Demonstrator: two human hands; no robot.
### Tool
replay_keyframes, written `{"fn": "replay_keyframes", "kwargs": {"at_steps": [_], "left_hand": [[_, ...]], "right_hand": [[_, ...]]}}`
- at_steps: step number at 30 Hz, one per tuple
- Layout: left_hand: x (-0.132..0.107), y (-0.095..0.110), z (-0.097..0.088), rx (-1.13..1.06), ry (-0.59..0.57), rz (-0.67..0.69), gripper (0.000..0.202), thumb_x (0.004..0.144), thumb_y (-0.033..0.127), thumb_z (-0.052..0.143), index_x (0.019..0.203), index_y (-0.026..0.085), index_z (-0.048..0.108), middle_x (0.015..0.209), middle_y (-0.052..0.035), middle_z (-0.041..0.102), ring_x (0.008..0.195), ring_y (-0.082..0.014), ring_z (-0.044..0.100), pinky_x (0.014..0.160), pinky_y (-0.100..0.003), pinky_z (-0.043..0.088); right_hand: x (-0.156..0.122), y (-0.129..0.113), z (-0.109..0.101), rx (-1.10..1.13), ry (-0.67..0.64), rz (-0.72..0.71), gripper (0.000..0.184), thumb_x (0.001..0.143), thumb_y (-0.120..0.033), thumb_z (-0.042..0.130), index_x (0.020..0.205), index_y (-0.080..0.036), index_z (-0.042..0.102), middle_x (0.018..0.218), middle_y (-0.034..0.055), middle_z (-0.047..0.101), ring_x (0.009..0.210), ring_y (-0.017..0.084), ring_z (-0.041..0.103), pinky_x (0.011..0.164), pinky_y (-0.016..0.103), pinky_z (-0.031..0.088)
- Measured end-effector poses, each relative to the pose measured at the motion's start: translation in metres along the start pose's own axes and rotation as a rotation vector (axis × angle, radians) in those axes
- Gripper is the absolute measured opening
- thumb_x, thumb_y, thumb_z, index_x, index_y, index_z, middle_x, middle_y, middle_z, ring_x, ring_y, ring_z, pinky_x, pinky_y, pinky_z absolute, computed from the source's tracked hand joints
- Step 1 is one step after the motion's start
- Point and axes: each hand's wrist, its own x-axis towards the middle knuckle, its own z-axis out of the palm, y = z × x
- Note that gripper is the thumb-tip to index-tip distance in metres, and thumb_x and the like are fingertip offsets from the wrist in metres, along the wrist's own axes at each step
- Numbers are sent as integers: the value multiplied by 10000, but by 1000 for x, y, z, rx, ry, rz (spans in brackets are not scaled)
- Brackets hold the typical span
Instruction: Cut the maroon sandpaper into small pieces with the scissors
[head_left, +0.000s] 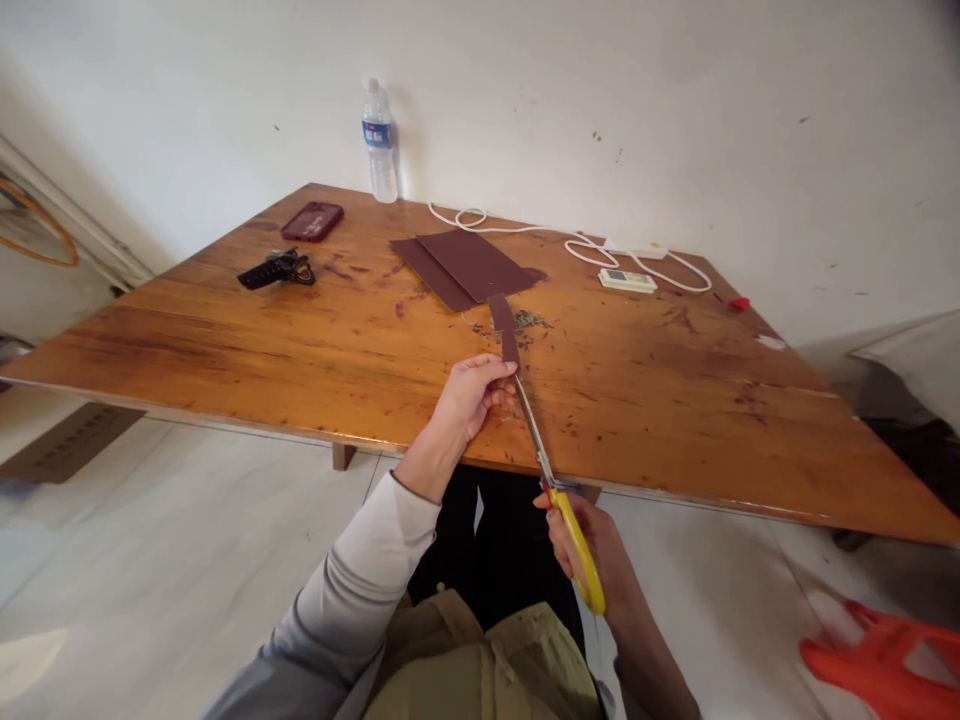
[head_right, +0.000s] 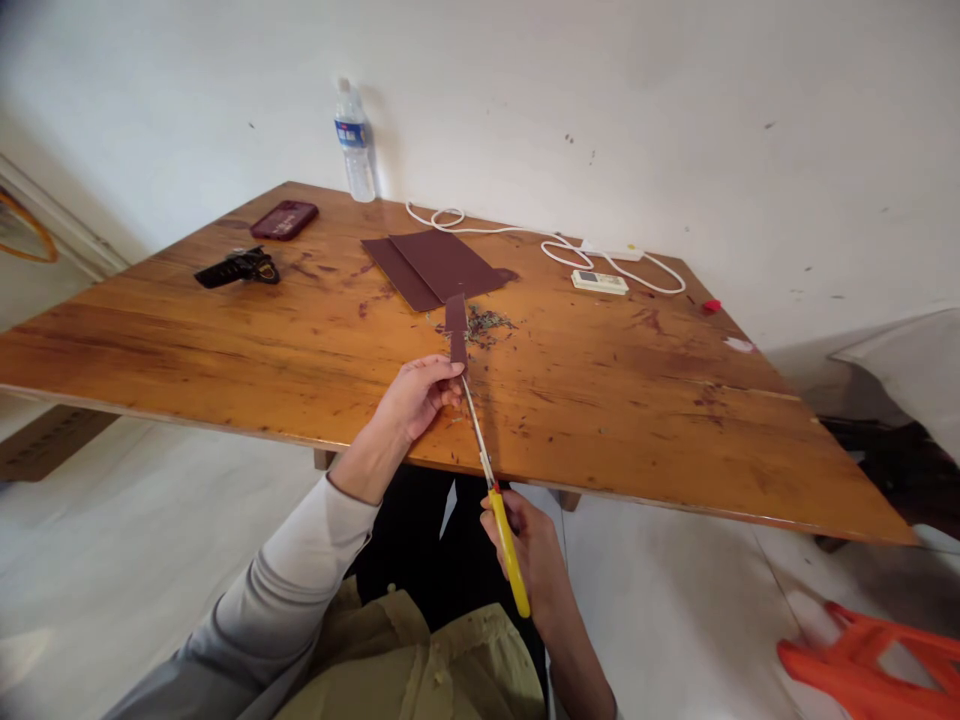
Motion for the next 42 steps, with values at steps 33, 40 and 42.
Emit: {"fn": "replay_keyframes", "kwargs": {"at_steps": [33, 40, 42], "left_hand": [[-1, -2, 2, -1, 22, 18, 252, 671, 220, 769, 556, 150, 556, 493, -5, 566, 426, -84, 516, 448, -205, 416], [-2, -2, 3, 12, 9, 24, 246, 670, 236, 782, 564, 138, 583, 511, -7, 572, 445, -86, 524, 460, -218, 440], [-2, -2, 3, 10, 2, 29, 244, 669, 239, 788, 566, 135, 592, 512, -6, 573, 445, -83, 521, 459, -213, 438]], "right_hand": [[-2, 15, -1, 1, -18, -80, 402, 802, -543, 674, 976, -183, 719, 429, -95, 416, 341, 85, 343, 337, 199, 316], [-3, 9, 5, -7, -27, -87, 368, 819, -486, 682, 999, -165, 697, 476, -96, 418, 365, 75, 342, 354, 192, 305], [-4, 8, 7, -1, -37, -79, 359, 830, -471, 675, 1005, -158, 687, 479, -97, 418, 369, 72, 339, 359, 190, 299]]}}
